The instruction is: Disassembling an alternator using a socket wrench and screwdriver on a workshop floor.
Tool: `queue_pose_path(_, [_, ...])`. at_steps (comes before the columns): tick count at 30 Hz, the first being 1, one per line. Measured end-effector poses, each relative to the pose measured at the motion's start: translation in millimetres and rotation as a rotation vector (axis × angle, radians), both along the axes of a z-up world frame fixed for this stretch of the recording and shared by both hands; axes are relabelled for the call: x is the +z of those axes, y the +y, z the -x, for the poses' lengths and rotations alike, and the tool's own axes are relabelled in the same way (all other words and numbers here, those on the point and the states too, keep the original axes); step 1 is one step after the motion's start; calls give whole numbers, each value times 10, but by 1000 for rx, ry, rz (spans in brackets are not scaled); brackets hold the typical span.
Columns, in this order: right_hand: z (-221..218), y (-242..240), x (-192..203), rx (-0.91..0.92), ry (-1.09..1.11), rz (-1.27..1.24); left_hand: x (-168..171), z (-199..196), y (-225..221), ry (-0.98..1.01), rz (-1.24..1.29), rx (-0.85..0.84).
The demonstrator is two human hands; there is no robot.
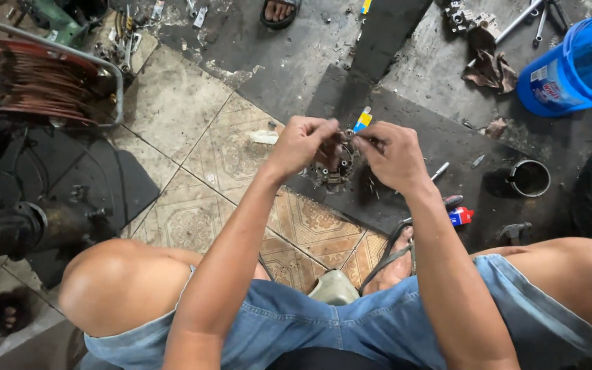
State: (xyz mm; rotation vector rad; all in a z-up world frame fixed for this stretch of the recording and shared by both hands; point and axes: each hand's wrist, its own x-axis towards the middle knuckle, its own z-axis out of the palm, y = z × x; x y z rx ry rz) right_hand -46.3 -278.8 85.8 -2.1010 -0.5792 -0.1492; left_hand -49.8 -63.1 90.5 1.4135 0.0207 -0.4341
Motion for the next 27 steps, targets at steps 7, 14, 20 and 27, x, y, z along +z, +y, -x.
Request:
queue_pose_path(7, [67,-79,-107,-127,435,-201,-448,157,-358,-106,209,262])
queue_pose_path(14, [2,-486,-195,-47,697,-410,-578,170,-663,-44,199,448])
queue_pose_path(20, [-141,-1598,-918,-490,529,-173,-642,205,-621,-94,-15,336])
queue_pose_path(27, [596,-2072,-2252,-442,576,837,-710,330,-717,24,-70,248])
